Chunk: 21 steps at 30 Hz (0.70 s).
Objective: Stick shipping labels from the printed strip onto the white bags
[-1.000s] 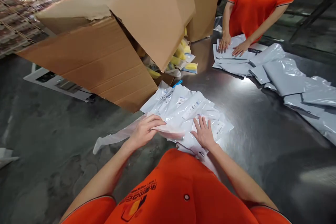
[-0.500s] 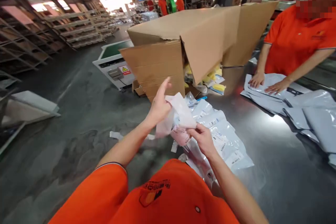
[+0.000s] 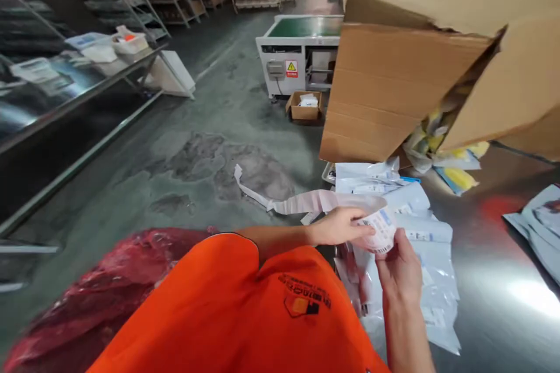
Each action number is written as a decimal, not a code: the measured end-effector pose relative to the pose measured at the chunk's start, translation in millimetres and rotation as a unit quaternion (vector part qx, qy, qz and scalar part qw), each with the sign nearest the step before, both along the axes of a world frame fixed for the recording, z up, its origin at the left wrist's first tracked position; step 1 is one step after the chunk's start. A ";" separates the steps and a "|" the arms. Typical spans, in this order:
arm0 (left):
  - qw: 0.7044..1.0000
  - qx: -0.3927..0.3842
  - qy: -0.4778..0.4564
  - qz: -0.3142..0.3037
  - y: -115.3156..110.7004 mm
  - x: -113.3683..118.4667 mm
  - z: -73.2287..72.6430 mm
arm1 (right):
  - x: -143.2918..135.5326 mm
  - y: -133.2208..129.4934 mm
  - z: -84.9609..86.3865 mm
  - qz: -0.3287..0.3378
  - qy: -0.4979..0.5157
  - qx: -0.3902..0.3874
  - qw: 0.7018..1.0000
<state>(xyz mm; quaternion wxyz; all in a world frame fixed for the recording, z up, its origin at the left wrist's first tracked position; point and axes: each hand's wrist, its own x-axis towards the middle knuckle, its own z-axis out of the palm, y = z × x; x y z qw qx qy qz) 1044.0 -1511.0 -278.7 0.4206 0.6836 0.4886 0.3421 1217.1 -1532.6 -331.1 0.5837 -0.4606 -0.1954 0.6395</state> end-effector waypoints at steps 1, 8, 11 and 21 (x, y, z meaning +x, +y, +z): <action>0.999 -0.016 0.024 -0.013 -6.3 1.3 -6.6 | 3.4 -0.6 0.4 -0.003 -0.055 -0.001 0.998; 0.984 0.106 0.053 -0.136 -24.2 -11.1 -13.9 | 25.5 -16.6 27.7 0.137 -0.407 0.141 0.892; 0.983 0.097 0.039 -0.154 -24.6 -16.0 -11.3 | 24.6 -24.7 26.8 0.238 -0.329 0.098 0.909; 0.971 -0.142 0.124 -0.144 -6.4 19.7 15.6 | 20.4 -48.2 42.0 0.080 -0.367 0.202 0.904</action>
